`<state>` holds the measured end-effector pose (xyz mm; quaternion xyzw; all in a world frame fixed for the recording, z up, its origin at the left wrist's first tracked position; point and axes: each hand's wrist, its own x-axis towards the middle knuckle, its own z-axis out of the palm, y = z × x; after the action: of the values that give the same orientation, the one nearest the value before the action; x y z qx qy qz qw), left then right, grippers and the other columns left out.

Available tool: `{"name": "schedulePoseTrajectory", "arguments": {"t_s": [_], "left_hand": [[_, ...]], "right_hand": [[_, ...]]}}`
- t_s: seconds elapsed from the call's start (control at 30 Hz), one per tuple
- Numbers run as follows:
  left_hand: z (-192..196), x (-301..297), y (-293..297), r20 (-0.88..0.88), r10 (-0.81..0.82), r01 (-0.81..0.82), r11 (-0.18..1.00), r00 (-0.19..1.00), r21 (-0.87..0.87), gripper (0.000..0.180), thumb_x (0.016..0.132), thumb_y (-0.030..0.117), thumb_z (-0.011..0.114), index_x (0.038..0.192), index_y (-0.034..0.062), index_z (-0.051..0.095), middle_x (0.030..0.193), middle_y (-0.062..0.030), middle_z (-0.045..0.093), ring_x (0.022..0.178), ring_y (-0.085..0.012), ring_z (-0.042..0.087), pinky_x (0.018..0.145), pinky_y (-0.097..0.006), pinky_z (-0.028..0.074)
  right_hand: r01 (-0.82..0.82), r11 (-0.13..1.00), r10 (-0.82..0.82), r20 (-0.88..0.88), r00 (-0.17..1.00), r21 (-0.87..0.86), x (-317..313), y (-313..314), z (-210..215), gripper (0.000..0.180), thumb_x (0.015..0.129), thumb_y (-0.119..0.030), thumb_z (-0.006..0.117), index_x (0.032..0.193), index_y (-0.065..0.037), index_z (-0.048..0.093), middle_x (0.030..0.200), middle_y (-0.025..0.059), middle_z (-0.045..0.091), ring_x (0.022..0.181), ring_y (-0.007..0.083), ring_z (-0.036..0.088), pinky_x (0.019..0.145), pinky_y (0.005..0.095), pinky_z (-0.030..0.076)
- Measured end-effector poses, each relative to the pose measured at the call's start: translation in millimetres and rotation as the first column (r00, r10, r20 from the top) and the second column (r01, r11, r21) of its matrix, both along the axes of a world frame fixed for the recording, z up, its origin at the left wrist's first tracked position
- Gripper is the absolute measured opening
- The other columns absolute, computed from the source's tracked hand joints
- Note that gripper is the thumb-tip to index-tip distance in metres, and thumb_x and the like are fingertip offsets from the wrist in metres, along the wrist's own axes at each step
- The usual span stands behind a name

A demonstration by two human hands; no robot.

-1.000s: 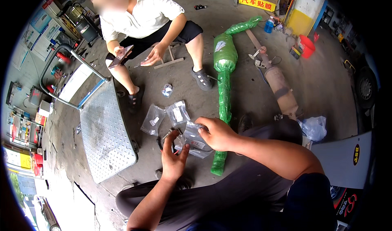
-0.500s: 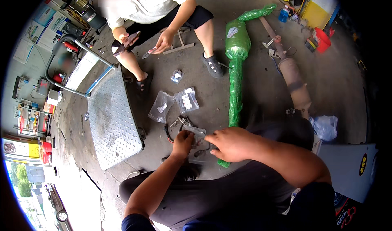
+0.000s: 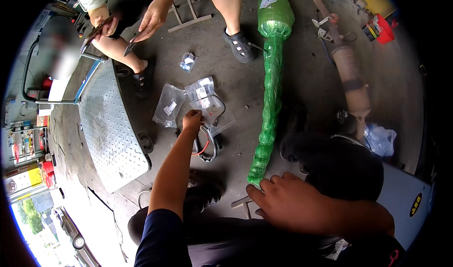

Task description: The person unpacks small plastic bags containing electrical parts and uses a screwdriver to tighten connections on a metal component with attached wires. They handle several packaged items and a green-wrapped object on the floor while assembling the parts.

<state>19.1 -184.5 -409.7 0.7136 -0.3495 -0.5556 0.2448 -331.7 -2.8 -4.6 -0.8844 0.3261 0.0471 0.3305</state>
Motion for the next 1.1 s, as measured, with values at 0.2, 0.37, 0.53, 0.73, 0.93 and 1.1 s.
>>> {"name": "schedulePoseTrajectory", "arguments": {"t_s": [0.2,0.37,0.53,0.73,0.93,1.1], "left_hand": [[-56.6,37.0,-34.5,0.666,-0.052,0.169,0.979,0.744,-0.112,0.027,0.094,0.027,0.069,0.113,0.0088,0.076,0.109,-0.0185,0.080,0.105,-0.0382,0.076,0.093,-0.048,0.059],[-55.6,46.3,-137.6,0.772,-0.018,0.338,0.905,0.636,-0.258,0.023,0.095,0.022,0.069,0.112,0.0080,0.072,0.104,-0.0165,0.077,0.102,-0.0387,0.074,0.092,-0.050,0.058],[-76.6,20.4,-249.0,0.811,0.069,0.433,0.817,0.581,-0.380,0.063,0.089,0.030,0.080,0.143,0.0076,0.059,0.138,-0.0258,0.062,0.131,-0.0458,0.059,0.112,-0.053,0.050],[-83.5,-27.5,-312.2,0.876,-0.129,0.411,0.908,0.466,-0.085,0.080,0.091,0.042,0.079,0.159,0.0178,0.046,0.154,-0.0163,0.057,0.142,-0.0409,0.055,0.113,-0.054,0.050],[-91.5,6.1,-289.5,0.753,-0.102,0.389,0.896,0.650,-0.214,0.034,0.093,0.026,0.076,0.121,0.0055,0.073,0.114,-0.0234,0.077,0.107,-0.0439,0.074,0.093,-0.051,0.057],[-17.4,-50.4,-207.2,0.547,-0.110,0.457,0.696,0.830,-0.554,0.034,0.095,0.011,0.075,0.125,-0.0014,0.068,0.106,-0.0173,0.070,0.094,-0.0350,0.069,0.086,-0.045,0.055]], "right_hand": [[0.053,0.977,-0.040,-0.069,0.997,0.207,-8.7,-35.4,7.8,0.049,0.096,-0.025,0.068,0.137,0.002,0.063,0.100,0.0142,0.069,0.087,0.0283,0.071,0.077,0.0437,0.056],[0.211,0.956,-0.187,-0.130,0.974,0.204,-0.5,-60.8,5.4,0.045,0.095,-0.021,0.061,0.137,-0.004,0.067,0.103,0.0089,0.067,0.096,0.0244,0.066,0.086,0.0394,0.052],[0.272,0.922,-0.237,-0.154,0.959,0.277,5.4,-79.7,-8.3,0.042,0.095,-0.020,0.058,0.134,-0.004,0.067,0.103,0.0092,0.066,0.098,0.0253,0.065,0.088,0.0404,0.051],[0.347,0.867,-0.288,-0.209,0.934,0.358,17.2,-92.9,-19.2,0.042,0.095,-0.021,0.058,0.132,-0.004,0.068,0.104,0.0105,0.066,0.098,0.0259,0.065,0.089,0.0405,0.051],[0.280,0.898,-0.250,-0.131,0.959,0.339,20.6,-100.8,-12.6,0.043,0.096,-0.022,0.058,0.134,-0.004,0.067,0.103,0.0097,0.067,0.096,0.0251,0.066,0.086,0.0398,0.052],[0.246,0.931,-0.203,-0.178,0.963,0.269,20.3,-84.1,-1.6,0.044,0.097,-0.022,0.058,0.136,-0.003,0.067,0.103,0.0099,0.067,0.096,0.0244,0.066,0.084,0.0411,0.053]]}}
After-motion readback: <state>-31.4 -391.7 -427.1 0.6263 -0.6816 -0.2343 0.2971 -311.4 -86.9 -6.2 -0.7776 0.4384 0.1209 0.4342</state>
